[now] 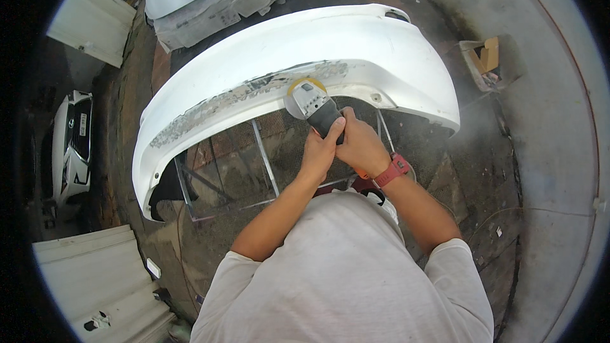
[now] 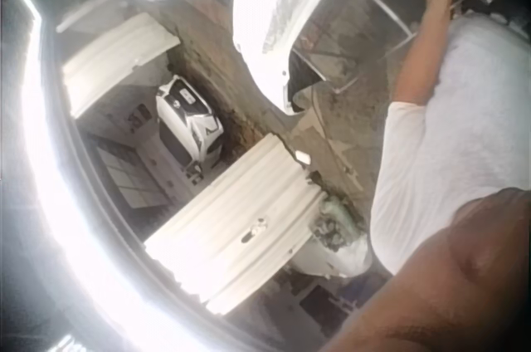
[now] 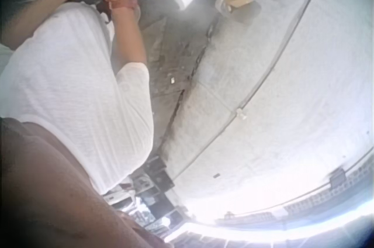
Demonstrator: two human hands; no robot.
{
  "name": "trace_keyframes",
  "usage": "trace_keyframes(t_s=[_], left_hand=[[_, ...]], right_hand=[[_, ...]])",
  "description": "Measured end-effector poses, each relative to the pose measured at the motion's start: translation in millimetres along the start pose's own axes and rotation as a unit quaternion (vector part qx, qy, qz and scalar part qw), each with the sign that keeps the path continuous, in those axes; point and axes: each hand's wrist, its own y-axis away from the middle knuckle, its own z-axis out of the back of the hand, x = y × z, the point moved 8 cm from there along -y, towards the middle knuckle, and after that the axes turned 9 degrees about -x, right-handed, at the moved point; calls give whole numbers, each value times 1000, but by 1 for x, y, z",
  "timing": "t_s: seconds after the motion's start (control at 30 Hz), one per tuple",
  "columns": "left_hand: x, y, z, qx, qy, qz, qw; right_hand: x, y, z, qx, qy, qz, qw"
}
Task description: The person uses an angle grinder to sand the surface of a white car bumper mounted on a metal stand. The person moves the grinder along the bumper's surface to remove material and smooth the area.
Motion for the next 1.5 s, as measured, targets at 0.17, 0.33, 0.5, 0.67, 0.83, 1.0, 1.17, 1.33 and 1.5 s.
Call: trace_keyframes(t_s=[0.17,0.33,0.5,0.67,0.83,1.0,1.17,1.33,1.5], left_hand=[[-14,4,7,9,25,-4,1000],[-9,1,14,10,26,-11,1000],[-4,2,16,1,27,-9,1000],[-12,4,9,22,16,-1,1000],[-10,5,4,32,11,-3,999],[-3,1,-8,27,8,3,1000],[-6,0,-18,34,-13,-24,999],[6,-4,-31,50,0,-18,999],[-5,6,-40,67,18,18,997]], right_hand=[[5,-7,-8,16,6,15,1000],[10,-3,-13,13,1,9,1000],[11,-3,-13,18,22,18,999],[-1,-4,-12,6,-1,10,1000],[0,2,-6,-4,5,-15,1000],[-4,1,5,12,35,-23,999],[-21,3,11,-21,8,-35,999],[-23,5,20,-10,48,-57,997],[-35,4,23,-11,33,-48,998]])
